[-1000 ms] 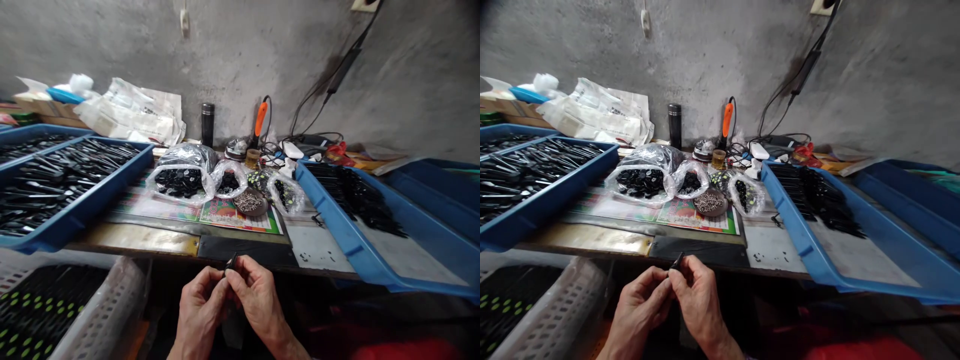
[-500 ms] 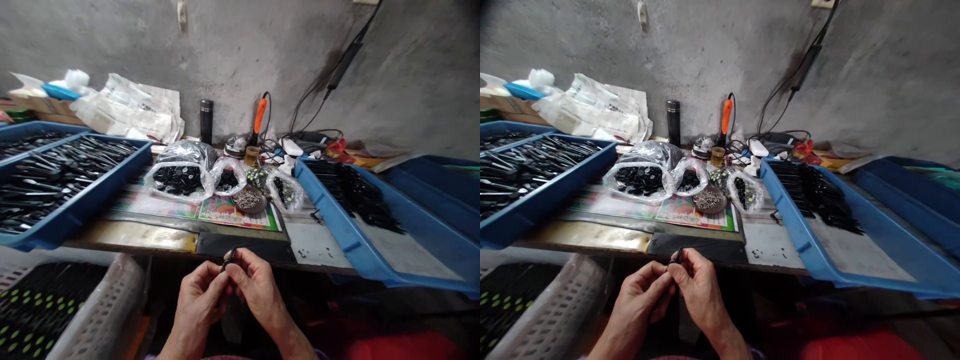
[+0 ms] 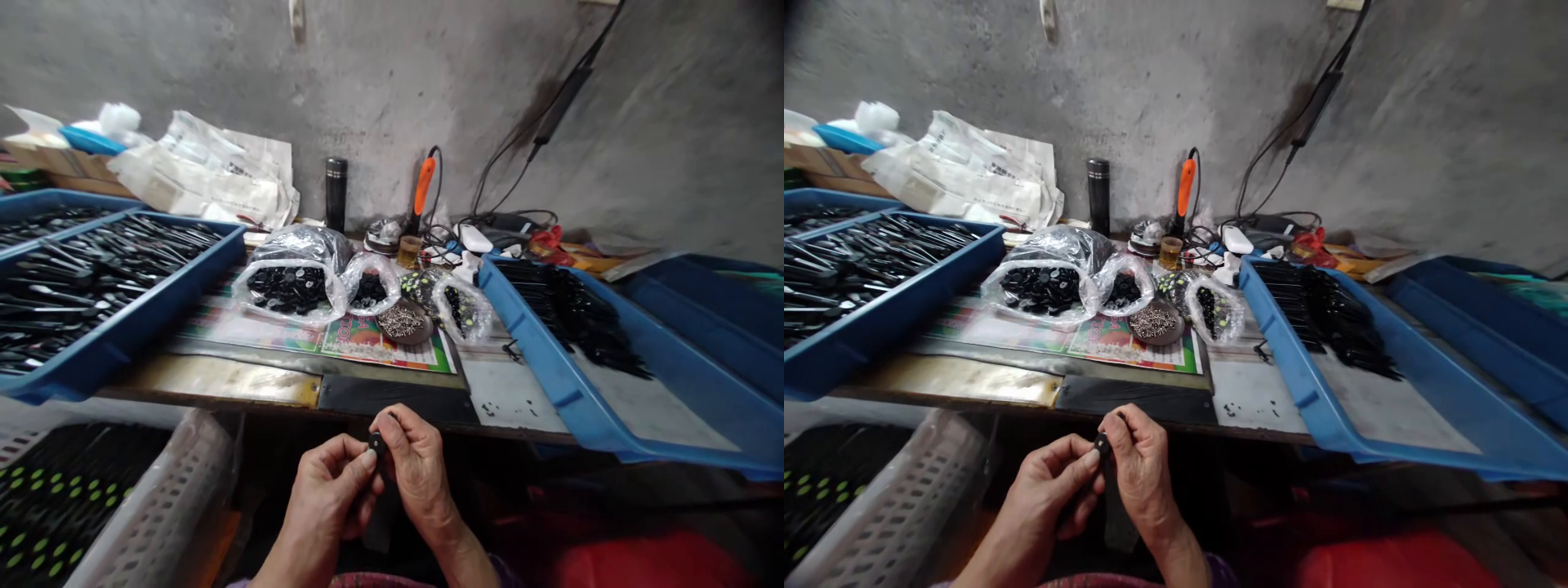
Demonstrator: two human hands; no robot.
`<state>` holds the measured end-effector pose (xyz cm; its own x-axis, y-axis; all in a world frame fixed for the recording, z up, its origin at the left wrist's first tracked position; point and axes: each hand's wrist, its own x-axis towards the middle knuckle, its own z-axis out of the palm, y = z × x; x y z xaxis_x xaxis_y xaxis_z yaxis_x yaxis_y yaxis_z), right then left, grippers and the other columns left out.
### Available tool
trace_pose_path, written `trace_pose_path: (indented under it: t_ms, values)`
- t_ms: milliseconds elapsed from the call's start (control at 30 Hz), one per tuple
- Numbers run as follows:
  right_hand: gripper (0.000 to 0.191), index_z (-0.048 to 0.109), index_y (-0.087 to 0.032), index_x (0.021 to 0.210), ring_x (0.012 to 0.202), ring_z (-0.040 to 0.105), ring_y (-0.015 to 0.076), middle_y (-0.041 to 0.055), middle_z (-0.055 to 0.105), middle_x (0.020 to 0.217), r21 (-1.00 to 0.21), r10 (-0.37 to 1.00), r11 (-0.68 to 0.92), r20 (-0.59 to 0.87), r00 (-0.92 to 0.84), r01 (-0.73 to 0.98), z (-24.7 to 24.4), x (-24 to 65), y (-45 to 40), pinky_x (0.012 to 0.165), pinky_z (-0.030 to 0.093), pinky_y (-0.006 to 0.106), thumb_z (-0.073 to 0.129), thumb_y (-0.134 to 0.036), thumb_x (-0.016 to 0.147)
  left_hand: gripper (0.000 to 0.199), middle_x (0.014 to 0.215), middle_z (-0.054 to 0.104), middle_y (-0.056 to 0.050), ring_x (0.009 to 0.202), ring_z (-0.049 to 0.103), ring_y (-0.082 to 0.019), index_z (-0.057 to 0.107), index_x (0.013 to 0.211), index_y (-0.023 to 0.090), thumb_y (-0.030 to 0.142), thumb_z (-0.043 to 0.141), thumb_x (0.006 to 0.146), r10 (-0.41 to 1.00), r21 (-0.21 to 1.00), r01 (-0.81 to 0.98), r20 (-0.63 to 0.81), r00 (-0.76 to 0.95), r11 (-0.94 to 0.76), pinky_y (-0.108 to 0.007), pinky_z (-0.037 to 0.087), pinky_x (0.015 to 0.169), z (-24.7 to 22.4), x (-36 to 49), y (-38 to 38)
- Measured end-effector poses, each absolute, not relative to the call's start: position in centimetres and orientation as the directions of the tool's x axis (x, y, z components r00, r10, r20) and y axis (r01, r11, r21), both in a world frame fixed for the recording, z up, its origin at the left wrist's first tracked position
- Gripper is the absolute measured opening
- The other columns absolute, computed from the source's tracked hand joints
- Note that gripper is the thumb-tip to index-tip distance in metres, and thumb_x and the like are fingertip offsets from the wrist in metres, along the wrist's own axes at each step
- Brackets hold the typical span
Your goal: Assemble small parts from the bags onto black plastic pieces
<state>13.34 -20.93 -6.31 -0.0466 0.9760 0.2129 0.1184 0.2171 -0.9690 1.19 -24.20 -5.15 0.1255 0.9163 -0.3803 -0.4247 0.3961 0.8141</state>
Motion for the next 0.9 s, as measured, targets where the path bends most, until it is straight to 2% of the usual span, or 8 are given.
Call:
trace_pose_path:
  t_ms: [133, 200, 267, 367, 567, 667, 800, 900]
  values:
    - [0.036, 0.062, -0.017, 0.078, 0.047, 0.039, 0.0073, -0.0048, 0.047, 0.06, -0.997, 0.986, 0.082, 0.081, -0.147, -0.005, -6.1, 14.0, -20.8, 0.045, 0.031, 0.019, 0.057, -0.049, 0.094, 0.05, 0.051, 0.062, 0.001, 0.033, 0.04, -0.003, 0.062, 0.065, 0.013, 0.056, 0.087, 0.056, 0.92, 0.832, -0.399, -0.383, 0.087, 0.385, -0.014, 0.027, 0.032, -4.8, 0.9, -24.0]
    - [0.035, 0.063, -0.017, 0.085, 0.046, 0.041, 0.0073, -0.005, 0.048, 0.06, -0.998, 0.977, 0.035, 0.044, -0.208, -0.049, -5.9, 14.2, -20.8, 0.043, 0.031, 0.018, 0.059, -0.05, 0.092, 0.051, 0.05, 0.061, 0.002, 0.033, 0.039, -0.003, 0.062, 0.064, 0.013, 0.056, 0.087, 0.054, 0.921, 0.839, -0.389, -0.383, 0.073, 0.38, -0.014, 0.027, 0.033, -4.5, 0.8, -23.9]
    - [0.03, 0.062, -0.017, 0.091, 0.049, 0.046, 0.0082, -0.0043, 0.052, 0.064, -0.998, 0.966, -0.002, 0.013, -0.259, -0.057, -5.5, 14.3, -21.1, 0.043, 0.033, 0.018, 0.064, -0.047, 0.089, 0.052, 0.048, 0.059, 0.002, 0.033, 0.037, -0.002, 0.061, 0.063, 0.013, 0.056, 0.088, 0.052, 0.925, 0.844, -0.39, -0.376, 0.06, 0.369, -0.014, 0.026, 0.033, -4.3, 0.8, -23.8]
    - [0.018, 0.06, -0.018, 0.088, 0.053, 0.051, 0.0091, -0.0037, 0.055, 0.067, -1.0, 0.961, -0.025, -0.023, -0.277, -0.004, -5.1, 14.3, -21.4, 0.044, 0.035, 0.017, 0.065, -0.034, 0.086, 0.056, 0.046, 0.058, 0.003, 0.031, 0.037, -0.002, 0.06, 0.061, 0.013, 0.059, 0.089, 0.047, 0.927, 0.845, -0.397, -0.373, 0.043, 0.359, -0.014, 0.024, 0.032, -4.4, 1.0, -23.7]
    - [0.009, 0.058, -0.017, 0.084, 0.051, 0.047, 0.0083, -0.0049, 0.053, 0.064, -0.997, 0.968, -0.007, -0.024, -0.25, 0.071, -4.5, 14.0, -21.5, 0.044, 0.037, 0.017, 0.059, -0.026, 0.082, 0.056, 0.044, 0.055, 0.004, 0.033, 0.036, -0.002, 0.06, 0.061, 0.013, 0.06, 0.088, 0.049, 0.932, 0.851, -0.396, -0.362, 0.032, 0.344, -0.014, 0.024, 0.032, -5.3, 1.0, -24.0]
    - [0.011, 0.058, -0.017, 0.084, 0.051, 0.048, 0.0089, -0.0048, 0.052, 0.062, -0.996, 0.972, 0.004, -0.017, -0.236, 0.09, -4.9, 13.7, -21.7, 0.044, 0.038, 0.017, 0.058, -0.028, 0.082, 0.056, 0.046, 0.055, 0.004, 0.034, 0.036, -0.002, 0.06, 0.062, 0.013, 0.06, 0.088, 0.05, 0.935, 0.855, -0.397, -0.355, 0.021, 0.333, -0.013, 0.023, 0.033, -5.7, 1.1, -24.1]
    - [0.015, 0.058, -0.016, 0.082, 0.057, 0.05, 0.0104, -0.0032, 0.052, 0.066, -0.984, 0.993, 0.1, 0.088, -0.084, 0.15, -6.1, 13.0, -22.1, 0.051, 0.042, 0.019, 0.058, -0.031, 0.086, 0.056, 0.04, 0.046, 0.008, 0.033, 0.033, -0.002, 0.06, 0.062, 0.014, 0.062, 0.087, 0.05, 0.938, 0.863, -0.39, -0.346, 0.007, 0.321, -0.013, 0.023, 0.032, -5.7, 1.3, -23.9]
    - [0.019, 0.058, -0.016, 0.084, 0.057, 0.052, 0.0104, -0.0025, 0.054, 0.068, -0.993, 0.988, 0.079, 0.067, -0.143, 0.086, -6.4, 13.2, -21.9, 0.051, 0.042, 0.019, 0.06, -0.035, 0.088, 0.056, 0.042, 0.051, 0.006, 0.032, 0.035, -0.002, 0.059, 0.062, 0.014, 0.061, 0.087, 0.05, 0.935, 0.857, -0.394, -0.355, 0.014, 0.331, -0.013, 0.023, 0.032, -5.5, 1.2, -23.8]
